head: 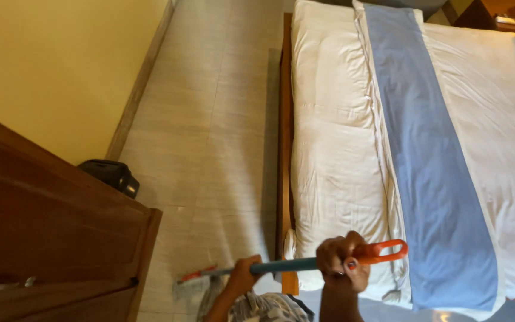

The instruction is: Sweeping the floor with a broom and then mopping it with a mop in a hotel room and balcony.

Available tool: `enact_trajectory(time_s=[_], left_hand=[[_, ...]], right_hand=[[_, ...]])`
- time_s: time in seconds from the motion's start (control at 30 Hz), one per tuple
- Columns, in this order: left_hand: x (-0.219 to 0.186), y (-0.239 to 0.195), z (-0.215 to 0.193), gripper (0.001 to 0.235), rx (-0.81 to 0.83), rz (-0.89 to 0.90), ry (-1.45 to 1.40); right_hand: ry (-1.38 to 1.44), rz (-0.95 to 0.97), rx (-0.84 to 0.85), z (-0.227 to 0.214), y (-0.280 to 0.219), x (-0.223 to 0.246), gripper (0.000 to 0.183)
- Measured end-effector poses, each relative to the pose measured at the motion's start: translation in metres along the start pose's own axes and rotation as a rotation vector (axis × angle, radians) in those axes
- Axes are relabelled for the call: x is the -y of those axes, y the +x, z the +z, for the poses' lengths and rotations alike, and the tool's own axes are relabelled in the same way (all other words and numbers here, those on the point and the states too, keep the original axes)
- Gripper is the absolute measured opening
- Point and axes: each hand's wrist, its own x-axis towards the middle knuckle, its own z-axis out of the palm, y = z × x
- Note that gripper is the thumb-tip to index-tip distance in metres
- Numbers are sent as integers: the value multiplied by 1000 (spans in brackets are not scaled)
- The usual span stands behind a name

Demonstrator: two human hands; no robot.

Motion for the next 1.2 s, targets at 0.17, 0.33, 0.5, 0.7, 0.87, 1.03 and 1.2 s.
enact_trajectory(time_s=[0.17, 0.33, 0.5, 0.7, 0.87, 1.03, 1.2], left_hand=[[29, 125, -74, 28, -32, 82, -13], [39, 251, -144, 20, 57, 83, 66], [36, 389, -166, 15, 407, 180, -37], [110, 534, -188, 13, 480, 204, -37], [61, 659, -297, 20, 170, 272, 33], [17, 771, -376, 32, -126, 220, 90], [20, 886, -447, 37, -350, 266, 159]], right_hand=[[75, -64, 74, -30, 105, -94, 16], [22, -109, -49, -37, 205, -164, 14], [-165, -28, -100, -93, 305, -212, 27], [-154, 28, -127, -145, 430, -302, 27], [-75, -1, -58, -169, 549, -375, 23], [-60, -23, 87, -166, 687, -420, 24], [-82, -4, 249, -185, 795, -482, 32]])
